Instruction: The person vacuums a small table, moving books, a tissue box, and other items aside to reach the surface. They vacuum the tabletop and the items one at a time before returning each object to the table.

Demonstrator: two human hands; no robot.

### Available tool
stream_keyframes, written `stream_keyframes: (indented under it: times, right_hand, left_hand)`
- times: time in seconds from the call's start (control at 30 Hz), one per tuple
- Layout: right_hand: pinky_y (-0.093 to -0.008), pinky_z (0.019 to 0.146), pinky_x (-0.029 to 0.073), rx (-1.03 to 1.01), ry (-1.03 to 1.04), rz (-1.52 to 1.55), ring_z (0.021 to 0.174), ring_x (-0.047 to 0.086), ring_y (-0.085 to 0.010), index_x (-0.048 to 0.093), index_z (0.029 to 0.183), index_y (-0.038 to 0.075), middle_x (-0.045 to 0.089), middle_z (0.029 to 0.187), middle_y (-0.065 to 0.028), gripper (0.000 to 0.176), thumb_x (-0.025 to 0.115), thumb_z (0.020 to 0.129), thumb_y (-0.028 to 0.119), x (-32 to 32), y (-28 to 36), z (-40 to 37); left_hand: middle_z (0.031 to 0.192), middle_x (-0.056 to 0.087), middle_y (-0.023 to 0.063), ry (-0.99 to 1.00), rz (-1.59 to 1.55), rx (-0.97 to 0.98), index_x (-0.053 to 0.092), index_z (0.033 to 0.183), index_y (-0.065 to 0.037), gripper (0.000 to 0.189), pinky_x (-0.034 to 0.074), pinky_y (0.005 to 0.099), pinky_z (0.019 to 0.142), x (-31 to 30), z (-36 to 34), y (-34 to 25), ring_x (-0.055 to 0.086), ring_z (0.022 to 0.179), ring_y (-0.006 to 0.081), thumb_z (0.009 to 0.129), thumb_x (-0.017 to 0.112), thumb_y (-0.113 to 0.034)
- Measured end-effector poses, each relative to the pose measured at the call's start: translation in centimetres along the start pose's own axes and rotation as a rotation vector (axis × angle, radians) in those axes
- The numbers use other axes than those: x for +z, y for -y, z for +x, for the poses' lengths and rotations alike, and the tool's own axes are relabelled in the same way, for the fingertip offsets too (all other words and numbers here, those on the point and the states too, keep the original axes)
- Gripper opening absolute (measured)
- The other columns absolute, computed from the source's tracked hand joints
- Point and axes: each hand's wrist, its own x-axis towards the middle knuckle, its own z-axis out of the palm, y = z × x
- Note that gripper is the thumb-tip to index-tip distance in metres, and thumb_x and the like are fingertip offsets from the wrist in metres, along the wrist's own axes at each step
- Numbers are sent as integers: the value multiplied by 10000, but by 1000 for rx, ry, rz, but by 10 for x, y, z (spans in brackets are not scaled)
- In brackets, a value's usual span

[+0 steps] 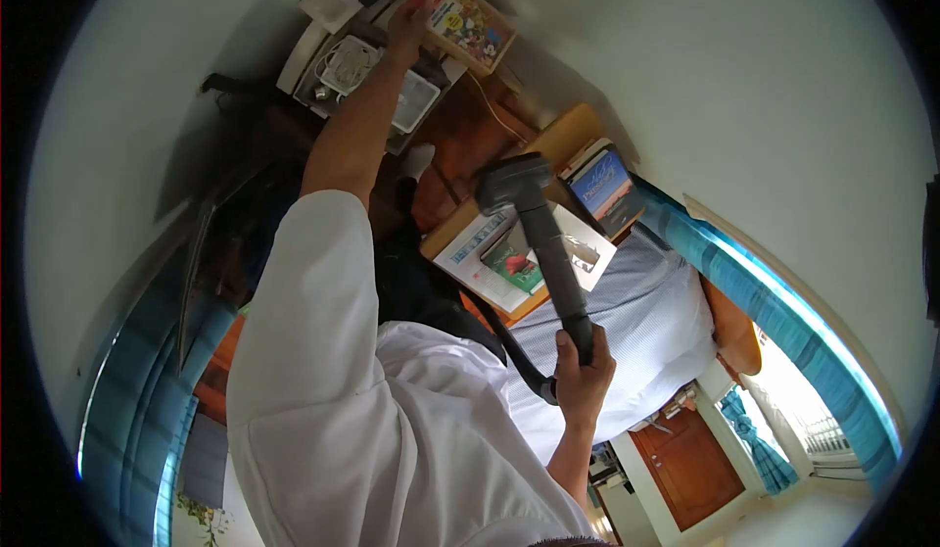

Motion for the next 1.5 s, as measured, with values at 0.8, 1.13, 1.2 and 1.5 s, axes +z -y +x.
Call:
stream_keyframes:
  times: [0.8, 1.13, 1.2, 1.5]
  right_hand:
    - [-445, 711, 593, -408, -207, -174, 810, 767, -353, 643, 1257, 49, 746, 905, -232, 378, 716, 978, 294, 88, 87, 132]
    - [-449, 744, 604, -283, -78, -169, 812, 764, -331, 652, 1230, 27, 744, 873, -198, 368, 757, 952, 244, 88, 103, 104]
    - [-474, 838, 590, -468, -22, -276, 875, 761, -358, 662, 1265, 26, 757, 958, -192, 435, 796, 913, 244, 96, 111, 82]
    - [-394, 758, 578, -432, -86, -183, 826, 745, -265, 652, 1296, 27, 751, 908, -172, 410, 731, 970, 263, 79, 100, 94]
  left_hand:
    - [1277, 561, 248, 172, -447, -538, 471, 1325, 103, 487, 643, 438, 916, 4, -92, -167, 683, 1078, 341, 919, 657, -90]
    - [1115, 617, 192, 51, -490, -486, 548, 1231, 70, 430, 631, 411, 870, -4, -111, -171, 699, 996, 274, 910, 737, -144]
    - [1109, 616, 174, 88, -472, -503, 556, 1216, 55, 388, 630, 406, 857, -3, -116, -174, 696, 999, 265, 921, 725, -132]
    - [1123, 653, 174, 6, -573, -543, 551, 1224, 67, 338, 632, 384, 825, -16, -132, -169, 698, 971, 277, 925, 659, -49]
